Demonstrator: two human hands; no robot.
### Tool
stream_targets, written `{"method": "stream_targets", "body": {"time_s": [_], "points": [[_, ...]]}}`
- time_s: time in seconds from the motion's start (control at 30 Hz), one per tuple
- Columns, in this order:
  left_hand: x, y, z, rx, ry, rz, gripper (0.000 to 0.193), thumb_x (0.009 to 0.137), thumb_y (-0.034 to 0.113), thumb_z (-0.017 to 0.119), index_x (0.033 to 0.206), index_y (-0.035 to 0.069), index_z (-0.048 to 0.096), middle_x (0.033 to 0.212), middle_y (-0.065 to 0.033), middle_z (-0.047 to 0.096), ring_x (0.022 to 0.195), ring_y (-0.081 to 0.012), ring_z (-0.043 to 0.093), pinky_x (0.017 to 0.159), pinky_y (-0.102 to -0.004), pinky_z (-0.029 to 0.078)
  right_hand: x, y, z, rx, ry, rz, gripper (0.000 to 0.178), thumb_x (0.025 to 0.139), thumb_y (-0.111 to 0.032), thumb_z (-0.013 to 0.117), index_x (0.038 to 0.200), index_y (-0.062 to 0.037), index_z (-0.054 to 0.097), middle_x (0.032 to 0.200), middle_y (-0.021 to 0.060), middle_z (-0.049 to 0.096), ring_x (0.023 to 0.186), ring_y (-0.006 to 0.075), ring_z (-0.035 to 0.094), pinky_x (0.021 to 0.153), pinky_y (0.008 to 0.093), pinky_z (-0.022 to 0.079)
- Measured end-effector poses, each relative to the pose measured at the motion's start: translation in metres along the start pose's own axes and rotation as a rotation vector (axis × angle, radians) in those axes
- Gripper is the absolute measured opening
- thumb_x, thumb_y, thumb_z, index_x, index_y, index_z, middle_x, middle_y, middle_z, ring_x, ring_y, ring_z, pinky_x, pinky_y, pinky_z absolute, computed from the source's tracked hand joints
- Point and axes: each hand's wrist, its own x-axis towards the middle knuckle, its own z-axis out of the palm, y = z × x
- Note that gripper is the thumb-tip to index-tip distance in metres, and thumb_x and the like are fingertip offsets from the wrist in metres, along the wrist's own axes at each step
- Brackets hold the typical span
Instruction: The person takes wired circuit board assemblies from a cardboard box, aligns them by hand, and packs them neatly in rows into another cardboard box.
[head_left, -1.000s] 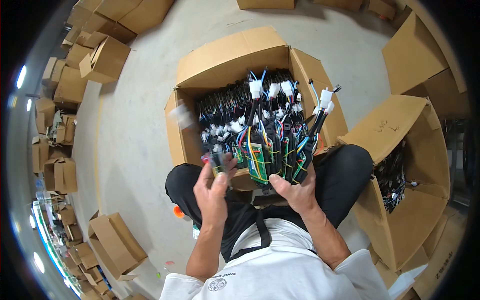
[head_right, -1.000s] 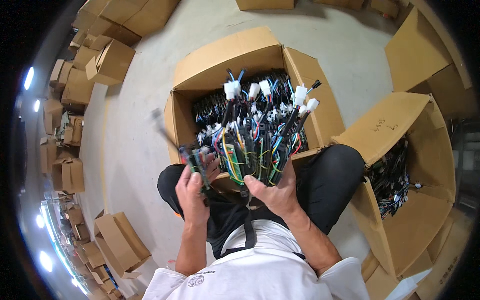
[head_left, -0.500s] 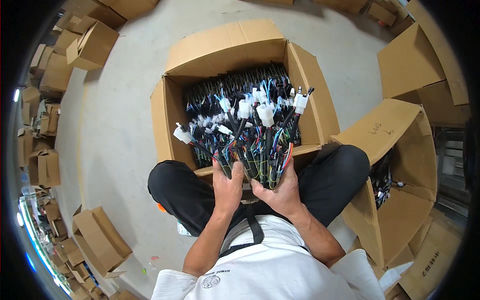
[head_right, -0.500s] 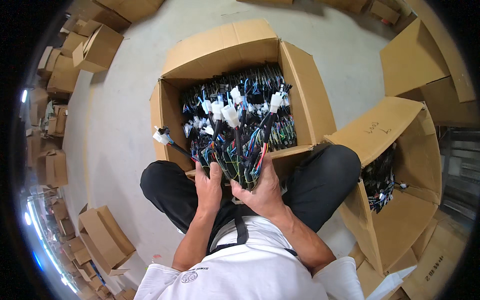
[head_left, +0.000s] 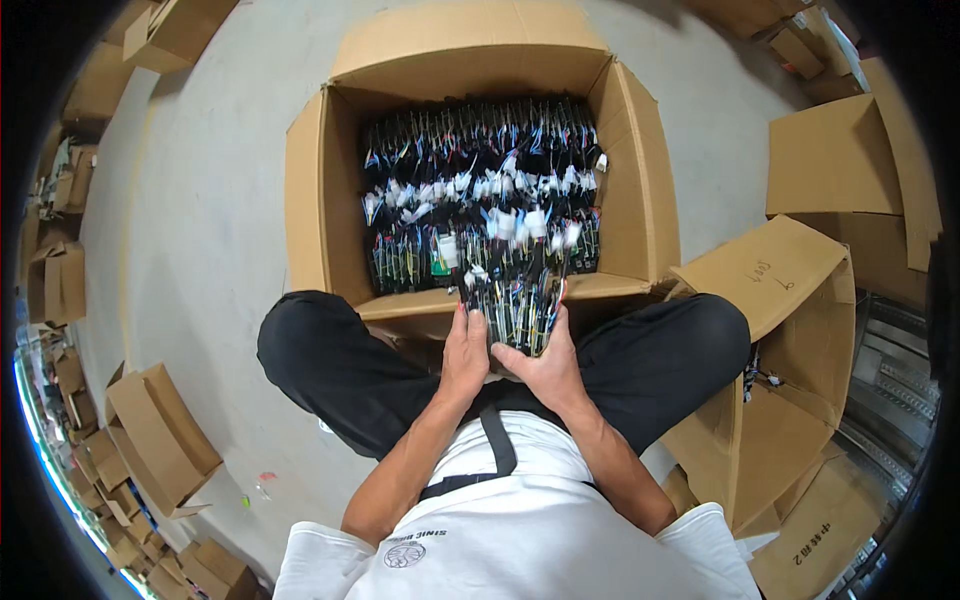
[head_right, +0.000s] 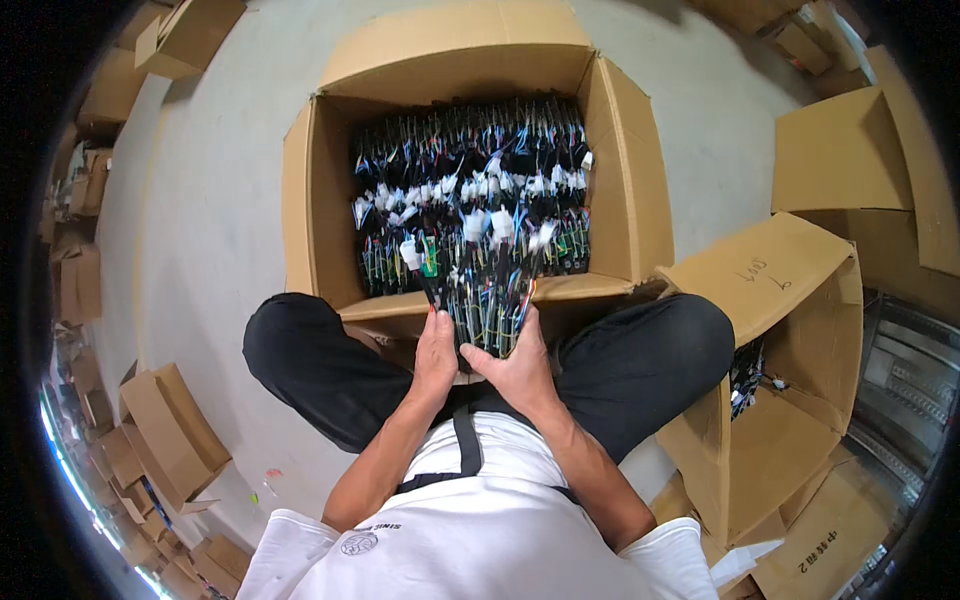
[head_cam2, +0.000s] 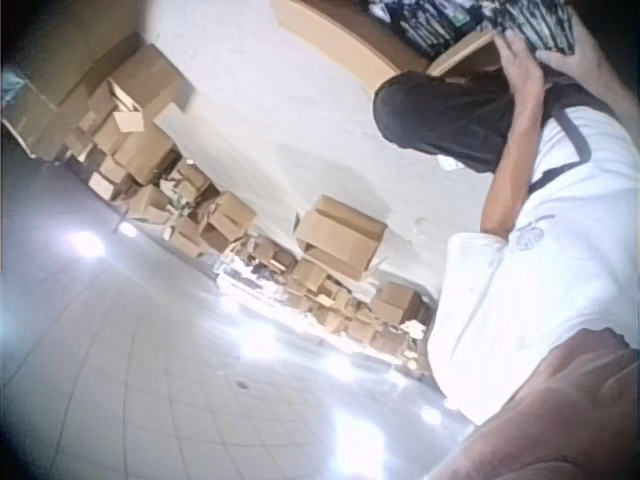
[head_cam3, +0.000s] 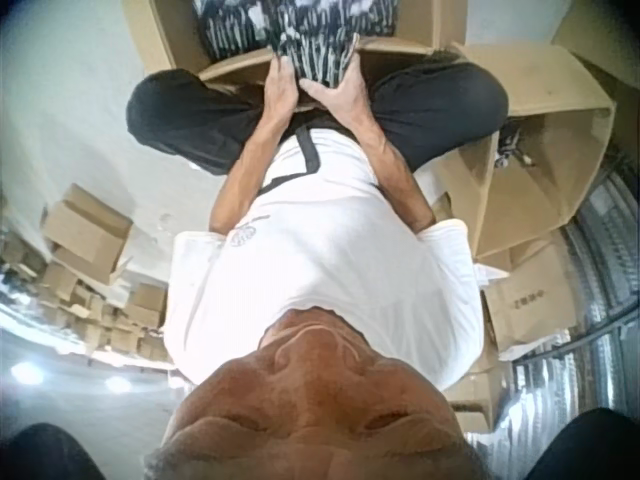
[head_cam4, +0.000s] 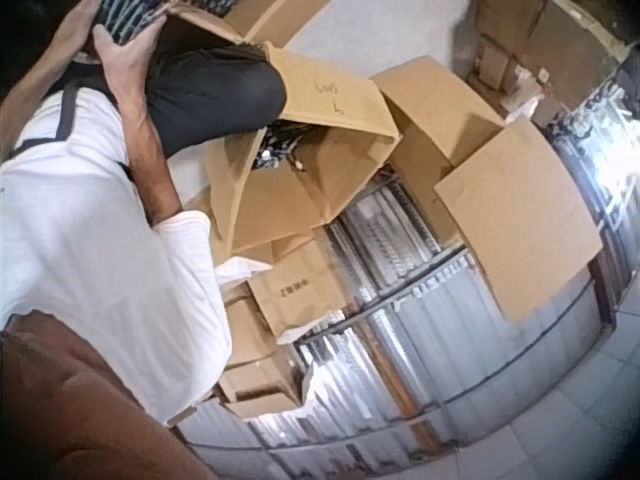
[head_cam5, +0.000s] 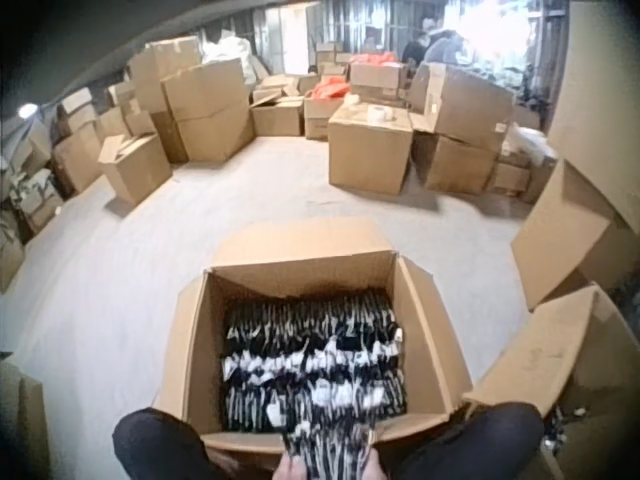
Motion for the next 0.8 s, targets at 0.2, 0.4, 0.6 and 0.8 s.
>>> {"method": "stream_targets", "body": {"time_s": [0.2, 0.4, 0.6, 0.8], "points": [[-0.010, -0.001, -0.004, 0.404, 0.113, 0.204, 0.052, 0.105, 0.046, 0.042, 0.134, 0.003, 0.051, 0.100, -0.0222, 0.057, 0.097, -0.0361, 0.053, 0.089, -0.0434, 0.044, -0.005, 0.010, -0.002, -0.303, 0.065, -0.084, 0.062, 0.085, -0.037, 0.076, 0.126, 0.0027, 0.052, 0.118, 0.0198, 0.050, 0.109, 0.0351, 0.054, 0.098, 0.0434, 0.043], [-0.013, 0.024, 0.000, 0.496, 0.175, 0.243, 0.041, 0.102, 0.037, 0.053, 0.122, 0.001, 0.056, 0.091, -0.0203, 0.052, 0.089, -0.0379, 0.053, 0.078, -0.0470, 0.045, -0.006, 0.009, 0.000, -0.570, 0.161, -0.013, 0.069, 0.095, -0.049, 0.063, 0.137, 0.0020, 0.043, 0.125, 0.0234, 0.052, 0.114, 0.0374, 0.053, 0.100, 0.0437, 0.042], [-0.022, 0.026, -0.005, 0.492, 0.185, 0.319, 0.033, 0.097, 0.021, 0.061, 0.122, 0.000, 0.056, 0.096, -0.0204, 0.056, 0.086, -0.0397, 0.058, 0.072, -0.0471, 0.048, -0.009, 0.002, -0.003, -0.429, 0.127, -0.023, 0.066, 0.095, -0.042, 0.066, 0.136, 0.0032, 0.041, 0.126, 0.0239, 0.057, 0.110, 0.0401, 0.059, 0.094, 0.0441, 0.047], [-0.024, 0.033, -0.006, 0.445, 0.117, 0.310, 0.023, 0.095, 0.012, 0.061, 0.115, 0.000, 0.058, 0.097, -0.0197, 0.056, 0.087, -0.0396, 0.059, 0.073, -0.0468, 0.049, -0.008, 0.004, -0.016, -0.513, 0.147, -0.116, 0.042, 0.100, -0.036, 0.060, 0.113, 0.0043, 0.059, 0.102, 0.0160, 0.056, 0.090, 0.0276, 0.057, 0.082, 0.0379, 0.047]]}}
